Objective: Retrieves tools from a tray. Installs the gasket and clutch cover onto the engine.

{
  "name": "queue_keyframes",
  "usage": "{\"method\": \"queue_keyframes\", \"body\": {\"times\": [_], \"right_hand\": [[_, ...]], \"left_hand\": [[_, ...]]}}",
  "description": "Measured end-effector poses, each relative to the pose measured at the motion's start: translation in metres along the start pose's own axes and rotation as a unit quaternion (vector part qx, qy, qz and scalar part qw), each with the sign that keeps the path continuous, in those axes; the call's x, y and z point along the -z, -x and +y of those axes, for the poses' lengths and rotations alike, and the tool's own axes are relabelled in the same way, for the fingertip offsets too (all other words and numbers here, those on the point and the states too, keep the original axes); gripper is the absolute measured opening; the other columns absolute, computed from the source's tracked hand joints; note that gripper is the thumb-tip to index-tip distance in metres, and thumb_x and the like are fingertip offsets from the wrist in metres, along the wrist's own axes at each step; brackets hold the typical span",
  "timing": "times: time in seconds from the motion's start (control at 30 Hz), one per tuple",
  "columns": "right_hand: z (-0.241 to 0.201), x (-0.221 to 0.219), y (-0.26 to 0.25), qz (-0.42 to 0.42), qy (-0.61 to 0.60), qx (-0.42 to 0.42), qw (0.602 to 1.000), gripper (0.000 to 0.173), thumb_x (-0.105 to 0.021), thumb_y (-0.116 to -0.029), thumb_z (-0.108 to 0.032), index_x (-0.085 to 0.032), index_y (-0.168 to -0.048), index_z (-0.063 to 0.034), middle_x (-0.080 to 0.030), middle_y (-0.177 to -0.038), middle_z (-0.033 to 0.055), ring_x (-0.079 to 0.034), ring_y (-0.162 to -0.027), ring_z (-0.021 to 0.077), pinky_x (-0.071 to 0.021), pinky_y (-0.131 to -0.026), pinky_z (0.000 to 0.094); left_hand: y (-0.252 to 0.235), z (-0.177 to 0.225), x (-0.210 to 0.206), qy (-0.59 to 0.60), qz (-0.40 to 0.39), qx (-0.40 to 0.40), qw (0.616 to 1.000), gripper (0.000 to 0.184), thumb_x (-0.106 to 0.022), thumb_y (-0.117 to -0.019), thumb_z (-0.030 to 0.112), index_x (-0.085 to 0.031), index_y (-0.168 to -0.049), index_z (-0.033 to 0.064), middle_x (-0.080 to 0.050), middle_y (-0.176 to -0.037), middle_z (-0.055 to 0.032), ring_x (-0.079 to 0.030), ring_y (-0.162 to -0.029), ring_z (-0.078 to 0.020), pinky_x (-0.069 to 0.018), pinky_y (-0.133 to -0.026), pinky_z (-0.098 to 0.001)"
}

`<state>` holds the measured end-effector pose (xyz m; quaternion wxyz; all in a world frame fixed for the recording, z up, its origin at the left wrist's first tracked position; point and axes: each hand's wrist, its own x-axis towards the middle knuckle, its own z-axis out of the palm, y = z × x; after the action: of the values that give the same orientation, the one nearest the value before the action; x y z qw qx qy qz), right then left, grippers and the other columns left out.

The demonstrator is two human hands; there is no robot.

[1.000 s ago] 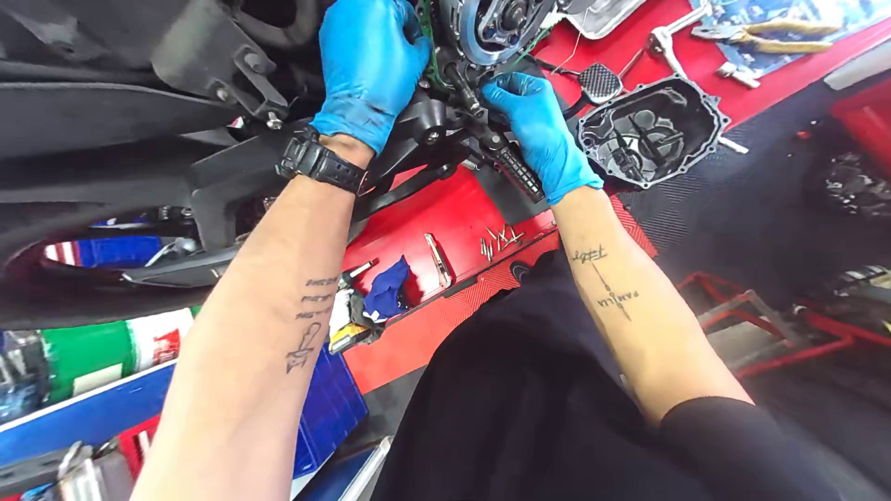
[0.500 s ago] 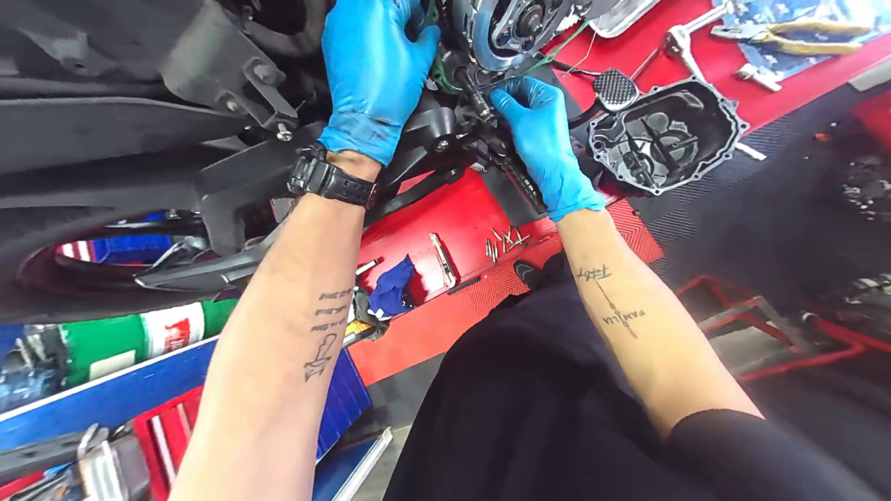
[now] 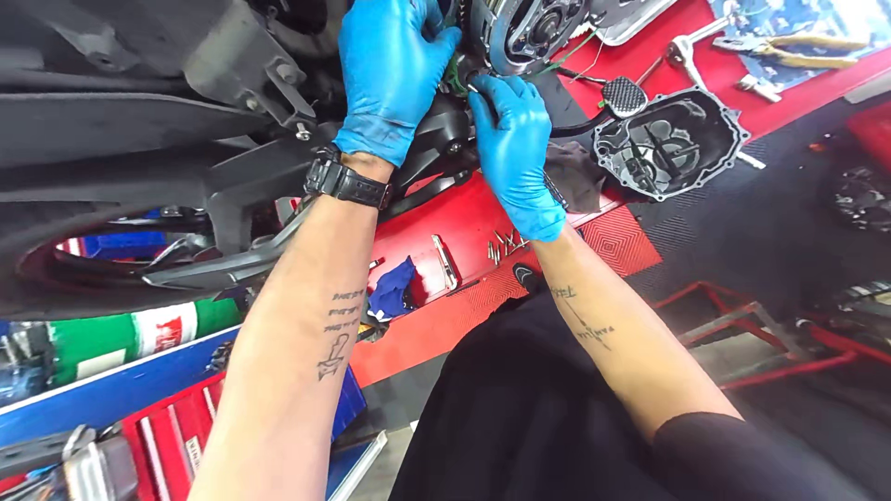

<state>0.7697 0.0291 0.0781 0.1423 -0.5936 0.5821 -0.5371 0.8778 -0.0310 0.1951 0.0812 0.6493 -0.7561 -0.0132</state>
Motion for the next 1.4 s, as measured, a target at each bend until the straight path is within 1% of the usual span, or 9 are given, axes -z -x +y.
{"method": "queue_keyframes", "body": {"times": [0.1,0.2,0.37,0.57,0.67,0.8,0.93,1.17,1.4], "right_hand": [[-0.005,-0.011,-0.008,-0.001,-0.002,-0.032,0.999,0.020,-0.063,-0.0981,-0.018,-0.081,-0.104,-0.0111,-0.078,-0.098,0.0068,-0.072,-0.098,0.0243,-0.0531,-0.091,0.0411],[-0.004,-0.015,-0.011,-0.014,-0.023,-0.060,0.998,0.022,-0.062,-0.0990,-0.020,-0.082,-0.105,-0.0125,-0.079,-0.096,0.0057,-0.074,-0.093,0.0211,-0.0540,-0.089,0.0407],[0.009,-0.028,-0.010,0.008,0.013,-0.006,1.000,0.022,-0.063,-0.0995,-0.022,-0.082,-0.106,-0.0126,-0.079,-0.093,0.0074,-0.075,-0.090,0.0247,-0.0553,-0.087,0.0443],[0.015,-0.031,-0.007,0.020,0.052,0.050,0.997,0.021,-0.065,-0.0994,-0.025,-0.082,-0.104,-0.0143,-0.079,-0.092,0.0075,-0.074,-0.088,0.0259,-0.0549,-0.083,0.0460],[0.009,-0.019,0.003,-0.010,0.029,0.065,0.997,0.019,-0.066,-0.0996,-0.019,-0.080,-0.109,-0.0095,-0.077,-0.097,0.0121,-0.071,-0.094,0.0307,-0.0531,-0.088,0.0494],[0.013,-0.026,0.007,0.023,-0.006,0.060,0.998,0.017,-0.068,-0.0986,-0.018,-0.080,-0.107,-0.0096,-0.077,-0.099,0.0106,-0.071,-0.097,0.0284,-0.0517,-0.092,0.0496],[0.018,-0.032,0.008,0.038,-0.010,0.068,0.997,0.017,-0.068,-0.0986,-0.019,-0.081,-0.105,-0.0095,-0.077,-0.095,0.0097,-0.072,-0.094,0.0271,-0.0511,-0.094,0.0496],[0.012,-0.024,0.006,0.009,0.037,0.067,0.997,0.018,-0.067,-0.0998,-0.022,-0.081,-0.104,-0.0113,-0.077,-0.095,0.0093,-0.071,-0.093,0.0275,-0.0495,-0.092,0.0500],[0.007,-0.020,0.003,0.010,0.044,0.056,0.997,0.018,-0.066,-0.0995,-0.020,-0.081,-0.102,-0.0105,-0.077,-0.093,0.0092,-0.071,-0.089,0.0269,-0.0503,-0.088,0.0491]], "left_hand": [[-0.001,0.001,0.001,-0.001,-0.023,0.012,1.000,0.033,-0.062,-0.0955,0.042,-0.076,-0.104,0.0124,-0.074,-0.106,-0.0098,-0.069,-0.105,-0.0266,-0.0499,-0.094,-0.0516],[-0.002,0.001,0.001,0.005,-0.024,0.020,1.000,0.032,-0.062,-0.0953,0.041,-0.076,-0.102,0.0134,-0.074,-0.104,-0.0090,-0.069,-0.105,-0.0258,-0.0500,-0.093,-0.0520],[-0.001,0.001,0.001,0.021,-0.010,0.020,1.000,0.033,-0.060,-0.0970,0.041,-0.075,-0.096,0.0110,-0.074,-0.098,-0.0095,-0.069,-0.099,-0.0262,-0.0504,-0.088,-0.0517],[0.001,-0.001,0.001,0.057,-0.002,0.003,0.998,0.033,-0.061,-0.0973,0.040,-0.075,-0.095,0.0102,-0.074,-0.097,-0.0098,-0.069,-0.098,-0.0261,-0.0510,-0.089,-0.0514],[0.002,-0.002,0.002,0.073,-0.006,-0.005,0.997,0.031,-0.062,-0.0972,0.040,-0.075,-0.095,0.0110,-0.074,-0.097,-0.0092,-0.070,-0.098,-0.0260,-0.0517,-0.088,-0.0522],[0.002,-0.005,0.000,0.092,-0.010,-0.008,0.996,0.030,-0.064,-0.0963,0.041,-0.076,-0.092,0.0135,-0.074,-0.092,-0.0068,-0.070,-0.092,-0.0236,-0.0518,-0.084,-0.0501],[0.001,-0.005,0.001,0.100,-0.023,-0.003,0.995,0.030,-0.065,-0.0963,0.041,-0.077,-0.093,0.0138,-0.074,-0.091,-0.0061,-0.070,-0.091,-0.0223,-0.0521,-0.084,-0.0494],[-0.001,-0.007,-0.001,0.104,-0.031,0.007,0.994,0.029,-0.066,-0.0951,0.043,-0.078,-0.093,0.0165,-0.075,-0.093,-0.0035,-0.070,-0.093,-0.0191,-0.0520,-0.086,-0.0482],[0.001,-0.006,-0.001,0.121,-0.018,0.005,0.993,0.028,-0.068,-0.0935,0.043,-0.078,-0.090,0.0178,-0.075,-0.089,-0.0010,-0.070,-0.087,-0.0158,-0.0526,-0.082,-0.0465]]}}
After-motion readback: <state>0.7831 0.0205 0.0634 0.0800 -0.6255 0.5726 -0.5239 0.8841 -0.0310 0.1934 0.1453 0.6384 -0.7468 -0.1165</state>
